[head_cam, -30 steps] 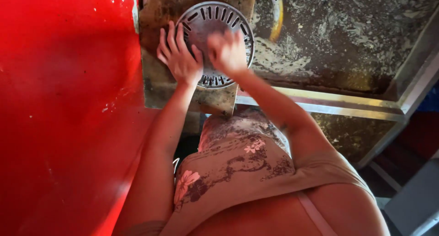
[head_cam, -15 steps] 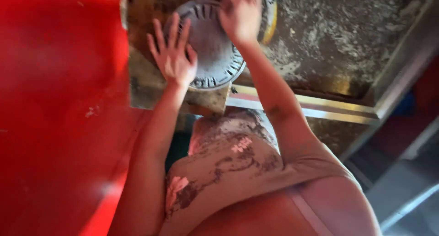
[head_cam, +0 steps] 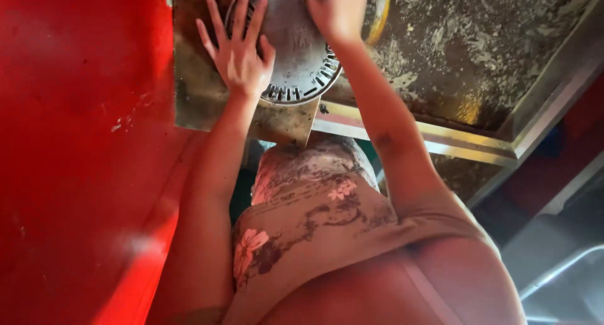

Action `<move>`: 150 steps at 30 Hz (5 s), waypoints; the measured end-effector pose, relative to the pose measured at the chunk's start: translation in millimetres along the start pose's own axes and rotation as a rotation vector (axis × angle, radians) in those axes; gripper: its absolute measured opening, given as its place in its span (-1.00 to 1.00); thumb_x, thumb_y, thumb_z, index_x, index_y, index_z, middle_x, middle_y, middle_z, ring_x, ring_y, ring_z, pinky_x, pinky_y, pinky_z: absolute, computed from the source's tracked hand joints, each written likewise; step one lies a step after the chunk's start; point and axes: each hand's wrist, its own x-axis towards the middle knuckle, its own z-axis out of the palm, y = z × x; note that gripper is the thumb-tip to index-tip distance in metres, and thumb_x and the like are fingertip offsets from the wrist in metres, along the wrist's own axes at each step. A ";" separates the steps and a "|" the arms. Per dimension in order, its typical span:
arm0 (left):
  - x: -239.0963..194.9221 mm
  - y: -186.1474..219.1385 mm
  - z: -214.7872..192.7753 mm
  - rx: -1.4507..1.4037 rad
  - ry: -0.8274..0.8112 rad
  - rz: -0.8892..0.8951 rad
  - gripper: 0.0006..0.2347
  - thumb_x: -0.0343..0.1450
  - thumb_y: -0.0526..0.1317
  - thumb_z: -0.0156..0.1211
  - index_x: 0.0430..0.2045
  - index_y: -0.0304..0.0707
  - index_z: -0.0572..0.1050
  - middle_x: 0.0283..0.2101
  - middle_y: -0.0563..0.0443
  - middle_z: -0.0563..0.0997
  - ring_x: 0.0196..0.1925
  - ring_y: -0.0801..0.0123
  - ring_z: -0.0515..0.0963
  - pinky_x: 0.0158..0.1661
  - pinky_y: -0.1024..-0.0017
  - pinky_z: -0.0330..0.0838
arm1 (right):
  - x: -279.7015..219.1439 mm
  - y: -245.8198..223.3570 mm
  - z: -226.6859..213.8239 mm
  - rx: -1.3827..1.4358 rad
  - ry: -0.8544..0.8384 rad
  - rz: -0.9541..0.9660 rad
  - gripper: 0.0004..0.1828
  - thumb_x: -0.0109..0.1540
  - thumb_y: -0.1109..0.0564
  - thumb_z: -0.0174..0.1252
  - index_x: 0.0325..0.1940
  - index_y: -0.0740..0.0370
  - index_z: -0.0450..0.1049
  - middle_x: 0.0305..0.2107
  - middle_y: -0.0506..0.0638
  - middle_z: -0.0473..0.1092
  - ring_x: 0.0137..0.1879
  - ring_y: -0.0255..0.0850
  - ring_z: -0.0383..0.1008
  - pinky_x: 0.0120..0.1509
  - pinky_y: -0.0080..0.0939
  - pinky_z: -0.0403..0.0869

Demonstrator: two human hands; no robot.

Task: The person cleans a circular grill plate, first using a metal scraper to remove burnt residue and then scrubbing it with a sponge in a basin of soapy water.

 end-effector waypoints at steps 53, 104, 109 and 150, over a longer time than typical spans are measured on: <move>-18.7 18.6 34.8 -0.026 0.328 -0.349 -0.54 0.35 -0.13 0.28 0.13 -0.16 0.32 0.15 -0.13 0.36 0.25 -0.03 0.31 0.22 0.05 0.17 | -13.5 -18.7 -41.5 0.170 -0.264 -0.407 -0.59 0.24 0.18 0.39 -0.07 0.31 0.26 -0.09 0.29 0.24 0.06 0.24 0.29 0.17 0.21 0.37; -19.2 22.7 31.2 0.060 0.323 -0.408 -0.59 0.34 -0.19 0.23 0.11 0.11 0.41 0.08 0.02 0.40 0.23 0.08 0.33 0.13 -0.02 0.15 | -16.4 -32.6 -59.9 0.054 -0.131 -0.416 -0.67 0.17 0.16 0.32 -0.02 0.12 0.42 -0.16 0.10 0.45 -0.05 0.12 0.49 -0.06 0.10 0.49; -14.8 22.3 28.2 0.064 0.331 -0.397 -0.57 0.32 -0.19 0.22 0.13 0.09 0.41 0.10 0.01 0.38 0.26 0.08 0.31 0.17 -0.02 0.15 | -4.0 -61.8 -25.2 0.071 -0.032 -0.370 -0.60 0.10 0.14 0.31 0.01 0.14 0.43 -0.20 0.11 0.46 -0.12 0.14 0.48 -0.11 0.14 0.48; -23.7 10.5 20.0 0.063 0.234 -0.503 -0.51 0.27 -0.24 0.26 0.13 0.02 0.37 0.17 -0.06 0.38 0.28 0.02 0.30 0.17 -0.08 0.11 | -27.9 -56.0 -22.5 -0.085 -0.146 -0.418 -0.77 0.17 0.02 0.26 -0.14 0.05 0.44 -0.23 0.07 0.44 -0.12 0.10 0.46 0.00 0.25 0.41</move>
